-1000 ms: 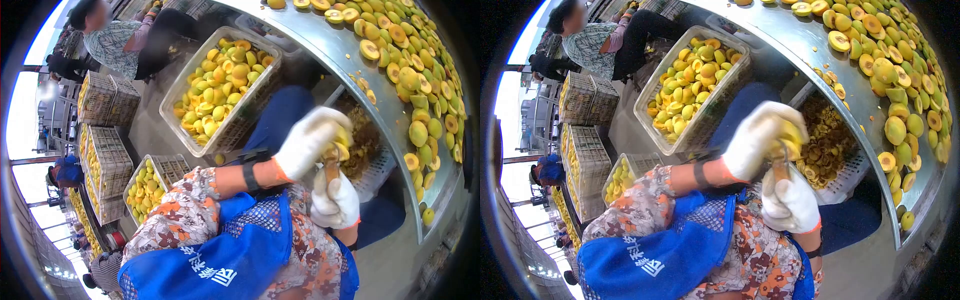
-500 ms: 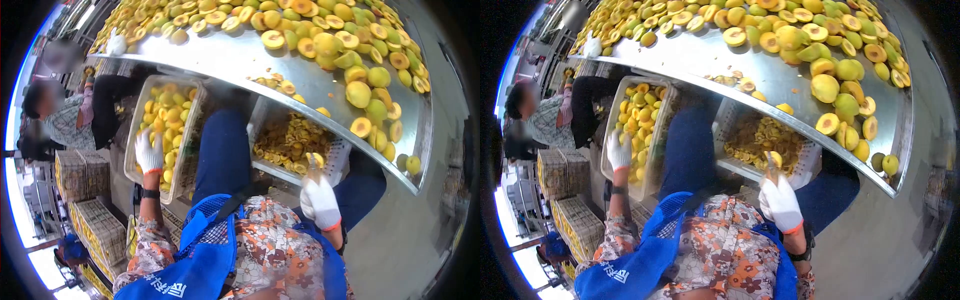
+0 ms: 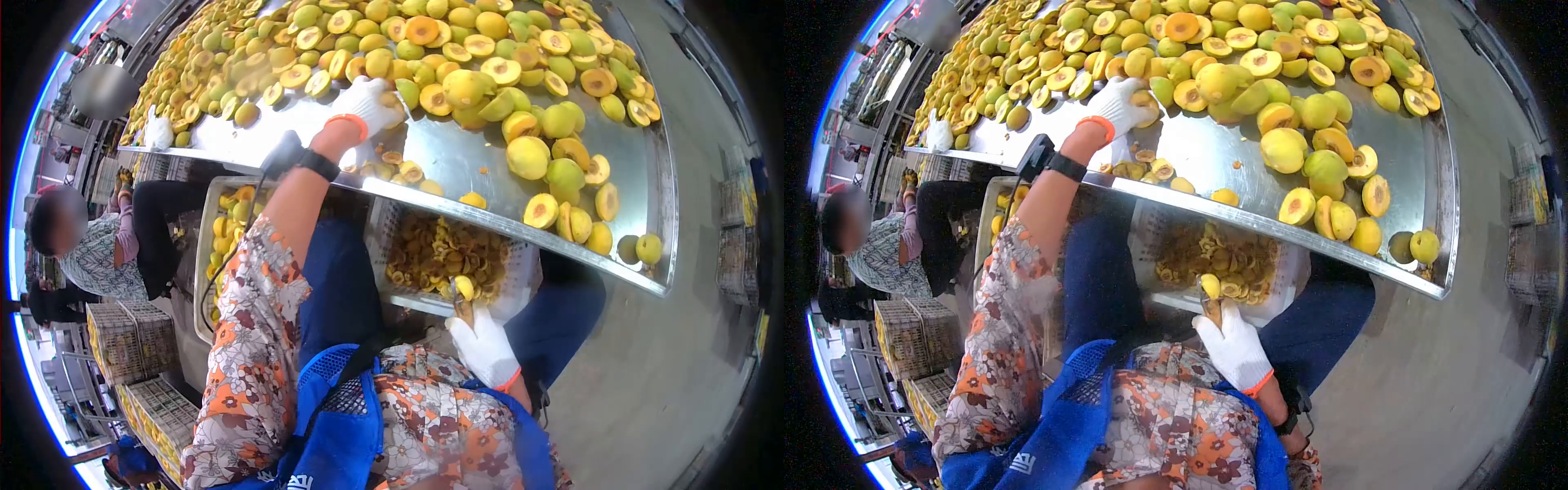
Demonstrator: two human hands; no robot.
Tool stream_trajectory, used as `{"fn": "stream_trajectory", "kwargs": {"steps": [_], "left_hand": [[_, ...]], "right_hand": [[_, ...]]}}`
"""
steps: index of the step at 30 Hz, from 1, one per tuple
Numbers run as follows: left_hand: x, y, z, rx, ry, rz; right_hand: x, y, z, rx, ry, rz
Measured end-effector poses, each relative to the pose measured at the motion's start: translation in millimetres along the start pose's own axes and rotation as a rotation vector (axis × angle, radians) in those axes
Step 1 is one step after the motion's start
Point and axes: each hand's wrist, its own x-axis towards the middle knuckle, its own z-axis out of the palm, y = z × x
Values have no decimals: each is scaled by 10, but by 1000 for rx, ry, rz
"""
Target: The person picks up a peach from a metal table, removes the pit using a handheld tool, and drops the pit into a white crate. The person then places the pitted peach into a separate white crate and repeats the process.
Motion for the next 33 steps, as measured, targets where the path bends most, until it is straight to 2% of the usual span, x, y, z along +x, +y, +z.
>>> {"fn": "stream_trajectory", "kwargs": {"steps": [1, 3, 5, 7, 8, 9, 11, 13, 15, 16, 19, 22, 23, 24, 25, 29, 31, 33], "left_hand": [[-88, 7, -4, 0, -9, 3], [-286, 41, -32, -237, 122, 75], [-668, 284, -229, -798, 69, -33], [-1098, 581, -433, -1148, 36, -35], [-1332, 708, -503, -1310, -45, -113], [-1521, 824, -553, -1471, -126, -188], [-1752, 906, -410, -1564, -208, -115], [-1913, 1004, -294, -1583, -203, -113], [-2024, 1091, -262, -1575, -183, -93], [-2059, 1110, -259, -1521, -138, -105], [-2140, 1101, -236, -1514, -88, -161], [-2227, 1158, -276, -1500, -106, -111], [-2257, 1190, -313, -1366, -81, -85], [-2277, 1212, -341, -1232, -54, -57], [-2295, 1224, -357, -1231, -53, -56], [-2362, 1258, -359, -1092, 11, -1], [-2385, 1290, -354, -1044, 33, 14], [-2397, 1344, -373, -1080, 13, -59]], "right_hand": [[-22, -23, -12, 7, 0, 7], [-42, -159, -85, -48, 17, 21], [-56, -194, -94, -53, 35, 8], [-60, -156, -87, 206, 3, -178], [-48, -63, -32, 332, -92, -405], [-116, -181, -71, 329, -90, -397], [-262, -579, -194, 631, -337, -97], [-238, -601, -136, 567, -311, -91], [-140, -529, -6, 125, -19, -453], [-197, -637, -32, -35, 57, -531], [-275, -635, 0, -112, 95, -645], [-342, -757, 93, -70, 161, -551], [-329, -713, 97, -69, 164, -549], [-281, -628, 99, -335, 234, -749], [-245, -563, 113, -606, 302, -944], [-252, -461, 186, -657, 316, -913], [-271, -446, 170, -809, 323, -985], [-260, -425, 165, -755, 309, -1002]]}}
